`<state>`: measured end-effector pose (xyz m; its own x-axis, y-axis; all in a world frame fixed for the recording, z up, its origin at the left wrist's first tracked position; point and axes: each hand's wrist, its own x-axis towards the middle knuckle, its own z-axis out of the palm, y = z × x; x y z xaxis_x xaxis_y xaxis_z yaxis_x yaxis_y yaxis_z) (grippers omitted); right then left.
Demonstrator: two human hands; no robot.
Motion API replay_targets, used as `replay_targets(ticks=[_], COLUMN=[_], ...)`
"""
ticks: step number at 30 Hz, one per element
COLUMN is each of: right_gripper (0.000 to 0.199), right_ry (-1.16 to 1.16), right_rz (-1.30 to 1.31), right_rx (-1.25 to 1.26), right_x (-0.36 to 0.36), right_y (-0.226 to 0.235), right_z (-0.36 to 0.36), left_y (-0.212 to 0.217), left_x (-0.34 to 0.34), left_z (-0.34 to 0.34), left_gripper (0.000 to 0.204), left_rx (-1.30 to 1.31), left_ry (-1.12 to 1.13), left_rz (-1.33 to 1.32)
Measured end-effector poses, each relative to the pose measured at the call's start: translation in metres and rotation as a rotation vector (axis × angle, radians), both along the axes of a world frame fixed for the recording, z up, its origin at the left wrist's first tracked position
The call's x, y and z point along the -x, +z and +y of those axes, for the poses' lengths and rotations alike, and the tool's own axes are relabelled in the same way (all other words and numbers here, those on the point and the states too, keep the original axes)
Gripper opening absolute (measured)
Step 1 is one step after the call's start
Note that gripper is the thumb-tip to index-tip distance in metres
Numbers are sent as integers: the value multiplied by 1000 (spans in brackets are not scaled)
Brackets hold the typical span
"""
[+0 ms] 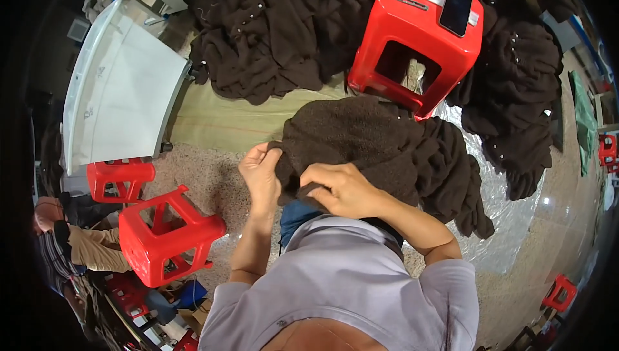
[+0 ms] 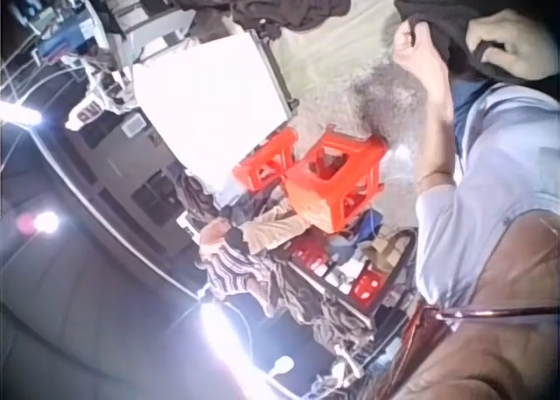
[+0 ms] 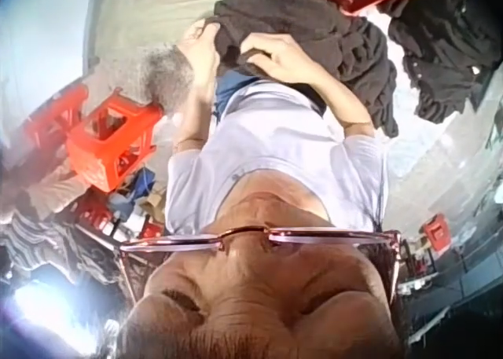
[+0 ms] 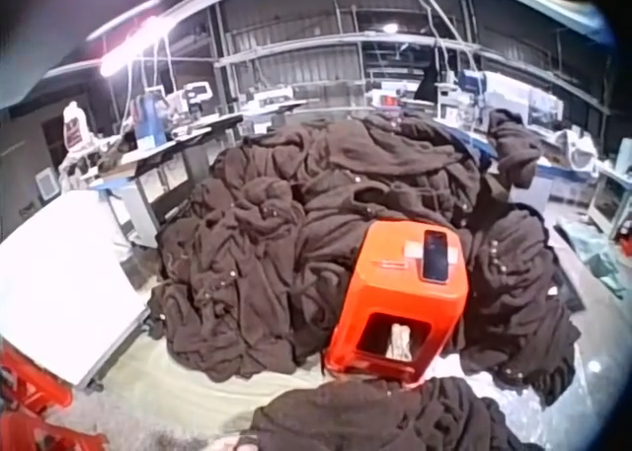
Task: Trimming loose threads and excess material from brown fabric pieces using scissors.
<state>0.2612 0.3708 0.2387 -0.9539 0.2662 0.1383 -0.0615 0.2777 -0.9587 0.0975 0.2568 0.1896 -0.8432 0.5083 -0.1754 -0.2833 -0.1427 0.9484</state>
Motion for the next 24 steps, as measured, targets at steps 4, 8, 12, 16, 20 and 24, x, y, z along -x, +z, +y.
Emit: replay_targets(ticks=[4, 8, 12, 16, 20, 24], right_gripper=[22, 22, 22, 22, 23, 23], right_ry=[-42, -77, -128, -168, -197, -229], right_rz=[29, 23, 22, 20, 23, 26], right_rx=[-40, -37, -36, -38, -40, -41], right_x=[4, 4, 5, 8, 13, 20], right_y=[-10, -10, -10, -8, -5, 0], right_z=[2, 4, 5, 5, 5, 5], left_y=[-12, 15, 30, 43, 34, 18], left_x=[-8, -5, -13, -24, -26, -24], left_z=[16, 15, 4, 0, -8, -15], left_gripper=[12, 8, 6, 8, 12, 16], left_rx=[132, 30, -96, -158, -182, -196], left_ry=[45, -207, -366, -323, -288, -260], left_rz=[149, -318, -463, -418, -306, -149])
